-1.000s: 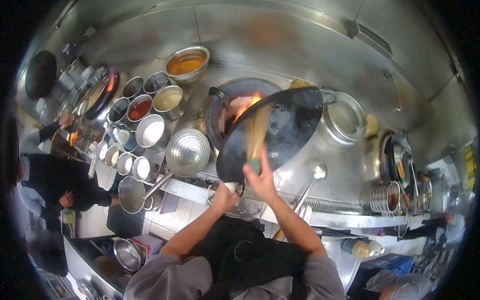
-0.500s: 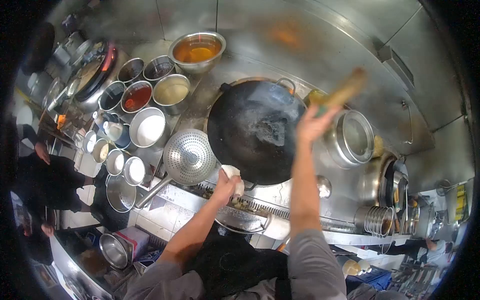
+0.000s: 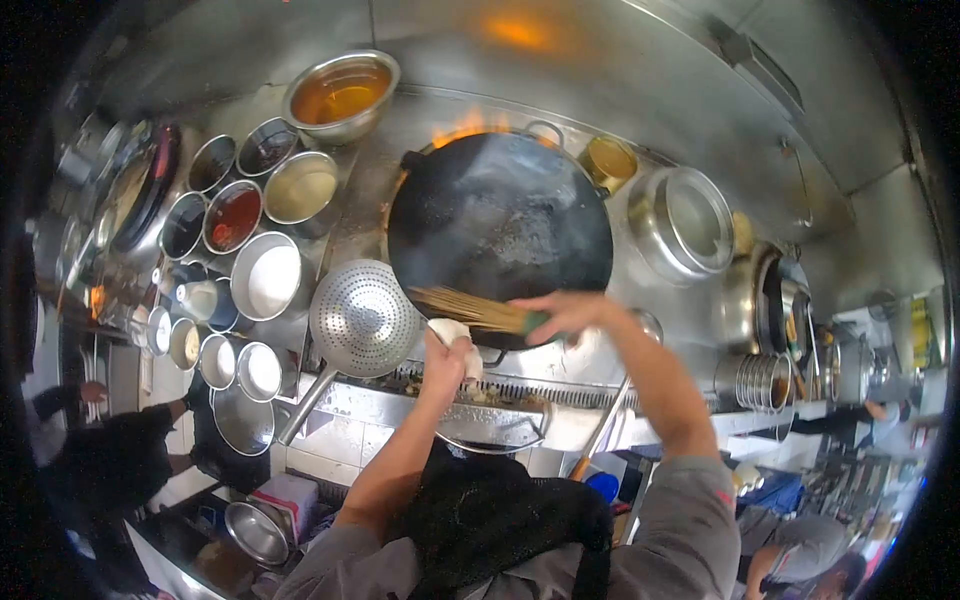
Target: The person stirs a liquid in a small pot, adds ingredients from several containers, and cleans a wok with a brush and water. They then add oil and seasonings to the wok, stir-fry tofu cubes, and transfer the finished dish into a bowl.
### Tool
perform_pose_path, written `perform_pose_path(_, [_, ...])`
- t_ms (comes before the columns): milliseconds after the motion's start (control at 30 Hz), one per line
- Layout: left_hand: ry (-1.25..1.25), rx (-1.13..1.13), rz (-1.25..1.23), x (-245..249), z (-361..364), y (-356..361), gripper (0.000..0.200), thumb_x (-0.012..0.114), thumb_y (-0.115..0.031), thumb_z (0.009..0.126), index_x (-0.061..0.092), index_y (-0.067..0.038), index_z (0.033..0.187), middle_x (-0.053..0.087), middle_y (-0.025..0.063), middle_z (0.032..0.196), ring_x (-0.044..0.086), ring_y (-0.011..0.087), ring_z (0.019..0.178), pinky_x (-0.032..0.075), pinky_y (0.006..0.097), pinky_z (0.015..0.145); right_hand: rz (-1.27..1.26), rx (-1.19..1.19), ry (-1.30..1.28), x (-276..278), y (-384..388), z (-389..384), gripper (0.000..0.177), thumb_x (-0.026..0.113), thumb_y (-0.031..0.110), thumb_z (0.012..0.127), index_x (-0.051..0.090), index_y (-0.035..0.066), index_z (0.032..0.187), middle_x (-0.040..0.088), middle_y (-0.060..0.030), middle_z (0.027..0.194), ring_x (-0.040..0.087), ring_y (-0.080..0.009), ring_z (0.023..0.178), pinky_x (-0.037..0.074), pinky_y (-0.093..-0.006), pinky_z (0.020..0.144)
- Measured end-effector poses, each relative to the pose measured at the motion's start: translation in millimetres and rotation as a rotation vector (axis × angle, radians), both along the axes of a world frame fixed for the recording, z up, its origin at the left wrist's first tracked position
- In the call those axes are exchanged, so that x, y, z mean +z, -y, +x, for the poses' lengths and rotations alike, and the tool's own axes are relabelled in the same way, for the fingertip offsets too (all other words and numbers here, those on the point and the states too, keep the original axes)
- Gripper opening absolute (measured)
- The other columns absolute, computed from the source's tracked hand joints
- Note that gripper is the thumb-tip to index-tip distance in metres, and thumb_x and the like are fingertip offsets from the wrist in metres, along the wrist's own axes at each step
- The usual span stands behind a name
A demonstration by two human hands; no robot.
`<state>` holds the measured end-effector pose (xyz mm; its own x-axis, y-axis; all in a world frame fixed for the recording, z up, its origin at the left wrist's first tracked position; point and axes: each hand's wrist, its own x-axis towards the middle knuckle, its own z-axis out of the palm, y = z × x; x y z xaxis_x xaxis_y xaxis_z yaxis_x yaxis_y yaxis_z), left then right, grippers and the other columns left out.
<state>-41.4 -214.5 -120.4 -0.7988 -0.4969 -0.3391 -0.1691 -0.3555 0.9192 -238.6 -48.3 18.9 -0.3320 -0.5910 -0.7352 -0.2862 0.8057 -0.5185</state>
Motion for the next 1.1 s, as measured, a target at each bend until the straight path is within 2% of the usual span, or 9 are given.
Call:
perform_pose_path(100, [0.045,-0.048,-0.004,27,3,4,0.042,0.056,-0.007,0.086,0.036,0.001,0.122,0.054,0.0147,0.105,0.058,0.0217,0.091,0.052,0.0336,0.078,0.217,-0.166,-0.508,42,-66,-79,0.076,0.076,0.037,0.077,0.044,0.024,0.145,0.055,-0.0226,0.133,0.063,-0.037,0.101,0.056,-0.0449,0.078])
perform_pose_path(267, [0.09,-0.048,-0.11,22,1,2,0.053,0.056,-0.01,0.085,0.031,0.005,0.129,0.053,0.023,0.117,0.056,0.0319,0.108,0.044,0.0385,0.095,-0.699,-0.95,-1.823,12,16,-91,0.07,0.061,0.026,0.091,0.029,0.002,0.149,0.059,-0.0295,0.118,0.06,-0.0445,0.104,0.049,-0.0468,0.09])
perform_pose_path(333, [0.128,-0.062,-0.104,40,1,6,0.054,0.056,-0.01,0.085,0.031,0.006,0.13,0.053,0.0234,0.118,0.055,0.0319,0.109,0.044,0.0387,0.095,-0.722,-0.812,-1.537,-42,59,-78,0.066,0.063,0.022,0.09,0.033,0.004,0.147,0.063,-0.0263,0.111,0.063,-0.0435,0.096,0.051,-0.0465,0.084])
perform_pose_path(400, [0.16,-0.077,-0.1,41,2,2,0.055,0.055,-0.01,0.085,0.03,0.006,0.13,0.053,0.0238,0.119,0.055,0.0319,0.11,0.043,0.0389,0.096,-0.244,-0.499,-0.28,-38,95,-16,0.076,0.068,0.03,0.087,0.029,0.01,0.15,0.069,-0.0184,0.092,0.068,-0.0298,0.072,0.056,-0.0376,0.062])
perform_pose_path(533, [0.076,-0.048,-0.115,33,11,-2,0.05,0.055,-0.01,0.085,0.033,0.005,0.128,0.053,0.0213,0.115,0.057,0.0303,0.103,0.046,0.0398,0.091,-0.228,0.008,0.194,5,29,2,0.079,0.072,0.037,0.084,0.033,0.025,0.151,0.068,-0.012,0.106,0.067,-0.022,0.077,0.059,-0.033,0.061])
perform_pose_path(667, [0.073,-0.043,-0.051,39,3,-2,0.046,0.055,-0.013,0.086,0.035,0.004,0.124,0.054,0.021,0.114,0.057,0.0297,0.101,0.047,0.0392,0.087,0.025,-0.41,-1.18,-18,-43,-82,0.076,0.066,0.038,0.087,0.026,0.026,0.152,0.063,-0.0235,0.113,0.065,-0.0425,0.095,0.055,-0.0478,0.077])
perform_pose_path(767, [0.049,0.019,-0.147,31,1,-4,0.043,0.056,-0.016,0.088,0.037,0.003,0.121,0.055,0.0204,0.112,0.058,0.0292,0.099,0.048,0.0387,0.086,-0.32,-0.97,-1.267,-61,17,-59,0.073,0.063,0.039,0.088,0.028,0.024,0.15,0.062,-0.0261,0.109,0.062,-0.0486,0.096,0.051,-0.0531,0.085])
perform_pose_path(933, [0.077,0.01,-0.067,20,0,-1,0.044,0.053,-0.023,0.095,0.036,0.003,0.126,0.057,0.0196,0.11,0.059,0.0279,0.097,0.048,0.0381,0.086,-0.306,-0.133,0.102,-34,30,23,0.081,0.077,0.04,0.079,0.04,0.022,0.149,0.067,-0.0082,0.101,0.063,-0.0196,0.093,0.057,-0.034,0.067])
perform_pose_path(1100, [0.066,0.04,0.189,58,24,-8,0.039,0.05,-0.027,0.099,0.039,-0.004,0.129,0.054,0.0108,0.113,0.058,0.0202,0.094,0.051,0.0341,0.078,0.12,-0.247,-0.667,30,-69,-78,0.069,0.069,0.038,0.085,0.04,0.021,0.146,0.064,-0.0216,0.114,0.066,-0.037,0.086,0.056,-0.0416,0.069])
